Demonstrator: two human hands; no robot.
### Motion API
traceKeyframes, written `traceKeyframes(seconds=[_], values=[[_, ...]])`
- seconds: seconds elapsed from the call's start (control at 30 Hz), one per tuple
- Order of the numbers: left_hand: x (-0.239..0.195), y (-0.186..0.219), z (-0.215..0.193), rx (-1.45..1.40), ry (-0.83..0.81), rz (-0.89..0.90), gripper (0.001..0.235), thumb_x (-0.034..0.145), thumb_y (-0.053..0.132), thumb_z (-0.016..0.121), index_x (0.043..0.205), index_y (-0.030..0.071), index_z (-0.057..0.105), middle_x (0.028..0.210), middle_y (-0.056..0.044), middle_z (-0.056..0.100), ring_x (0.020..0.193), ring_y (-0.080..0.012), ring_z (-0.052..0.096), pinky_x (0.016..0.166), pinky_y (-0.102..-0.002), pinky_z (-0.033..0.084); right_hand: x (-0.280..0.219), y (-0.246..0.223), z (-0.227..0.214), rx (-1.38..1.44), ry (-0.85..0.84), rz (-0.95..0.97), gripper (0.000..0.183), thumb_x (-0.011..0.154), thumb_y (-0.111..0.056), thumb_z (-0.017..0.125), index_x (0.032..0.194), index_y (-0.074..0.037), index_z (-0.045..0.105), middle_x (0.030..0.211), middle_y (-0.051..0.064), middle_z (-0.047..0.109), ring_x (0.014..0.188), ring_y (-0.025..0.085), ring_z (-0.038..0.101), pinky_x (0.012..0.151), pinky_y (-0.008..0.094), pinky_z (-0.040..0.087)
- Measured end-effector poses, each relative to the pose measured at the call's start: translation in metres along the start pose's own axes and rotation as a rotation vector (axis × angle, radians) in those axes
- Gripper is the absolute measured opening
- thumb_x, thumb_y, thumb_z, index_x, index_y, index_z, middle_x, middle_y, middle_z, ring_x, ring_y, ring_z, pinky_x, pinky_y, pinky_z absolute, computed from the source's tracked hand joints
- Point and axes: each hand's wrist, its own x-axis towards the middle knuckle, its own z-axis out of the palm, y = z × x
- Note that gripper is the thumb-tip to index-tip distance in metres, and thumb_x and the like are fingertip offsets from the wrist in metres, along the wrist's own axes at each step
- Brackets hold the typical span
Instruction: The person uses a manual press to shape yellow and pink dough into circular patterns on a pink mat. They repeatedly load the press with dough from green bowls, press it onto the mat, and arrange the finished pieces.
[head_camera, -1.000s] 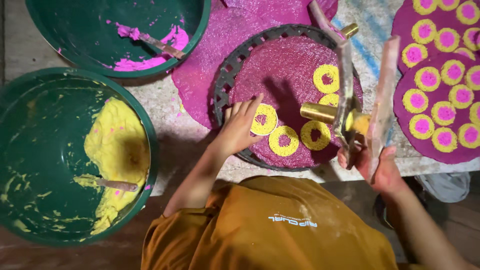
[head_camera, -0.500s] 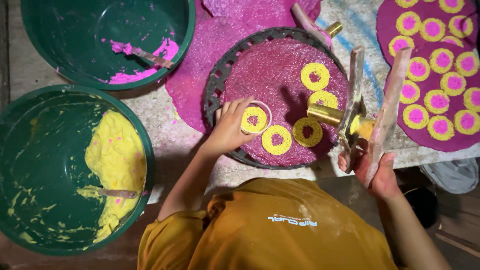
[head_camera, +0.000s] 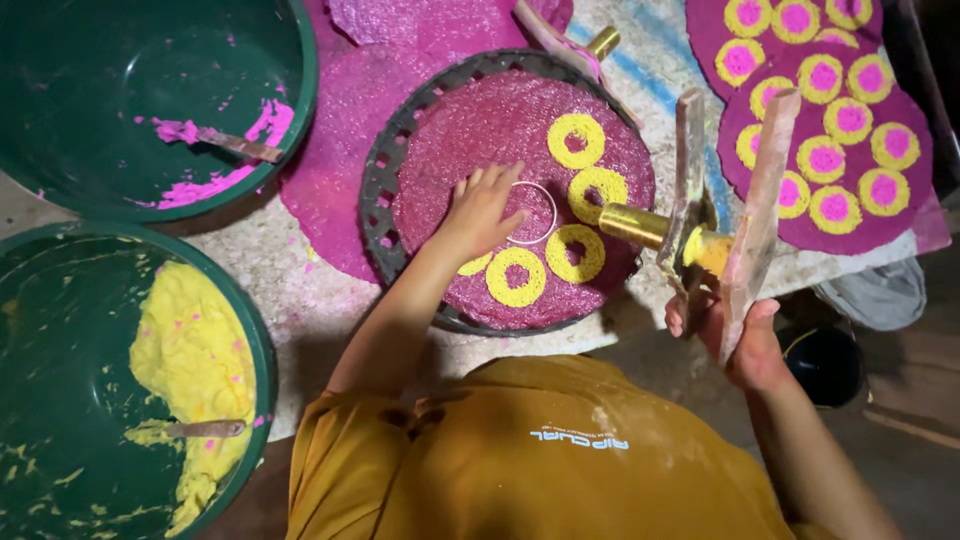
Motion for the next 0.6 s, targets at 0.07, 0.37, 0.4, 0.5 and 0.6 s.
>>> traceKeyframes(seconds=[0.07, 0.37, 0.4, 0.5, 0.6], values=[[0.000, 0.002, -0.002, 0.034, -0.002, -0.024, 0.073, 0.101, 0.043, 0.063, 0.161, 0.011, 0.035, 0.153, -0.019, 0.044, 0.144, -0.0399, 0.037, 0.120, -0.058, 0.027, 0.002, 0.000, -0.005, -0.025, -0.052, 0.008, 0.108, 0.084, -0.094, 0.025, 0.133, -0.001, 0.048, 0.097, 0.011, 0.058, 0.089, 0.022, 0.054, 0.080, 0.038, 0.042], [0.012, 0.051, -0.037, -2.329, -0.078, 0.301, 0.081, 0.083, 0.061, 0.054, 0.143, 0.006, 0.049, 0.137, -0.016, 0.061, 0.129, -0.0296, 0.055, 0.115, -0.047, 0.037, 0.084, -0.032, 0.001, -0.114, -0.439, 0.578, 0.080, 0.095, -0.071, 0.031, 0.112, 0.001, 0.062, 0.084, 0.012, 0.069, 0.075, 0.022, 0.067, 0.070, 0.037, 0.056], [0.015, 0.053, -0.038, -2.370, -0.039, 0.403, 0.071, 0.092, 0.060, 0.052, 0.138, 0.006, 0.053, 0.125, -0.013, 0.061, 0.121, -0.0270, 0.056, 0.116, -0.045, 0.039, 0.097, -0.040, 0.003, -0.133, -0.479, 0.705, 0.079, 0.095, -0.069, 0.031, 0.109, 0.002, 0.062, 0.082, 0.012, 0.071, 0.074, 0.023, 0.069, 0.069, 0.037, 0.058], [0.023, 0.045, -0.040, -2.457, 0.092, 0.623, 0.053, 0.110, 0.058, 0.047, 0.118, 0.007, 0.060, 0.098, -0.005, 0.058, 0.102, -0.0208, 0.056, 0.113, -0.042, 0.044, 0.132, -0.066, 0.007, -0.452, -0.438, 0.712, 0.077, 0.093, -0.069, 0.029, 0.104, -0.004, 0.067, 0.075, 0.009, 0.070, 0.068, 0.020, 0.067, 0.064, 0.037, 0.056], [0.031, 0.023, -0.042, -2.498, 0.187, 0.652, 0.047, 0.107, 0.058, 0.046, 0.096, 0.013, 0.054, 0.089, -0.001, 0.051, 0.092, -0.0178, 0.054, 0.104, -0.040, 0.047, 0.154, -0.080, 0.022, -0.698, -0.472, 0.563, 0.092, 0.104, -0.071, 0.029, 0.081, 0.007, 0.071, 0.066, 0.012, 0.064, 0.059, 0.022, 0.058, 0.059, 0.038, 0.049]])
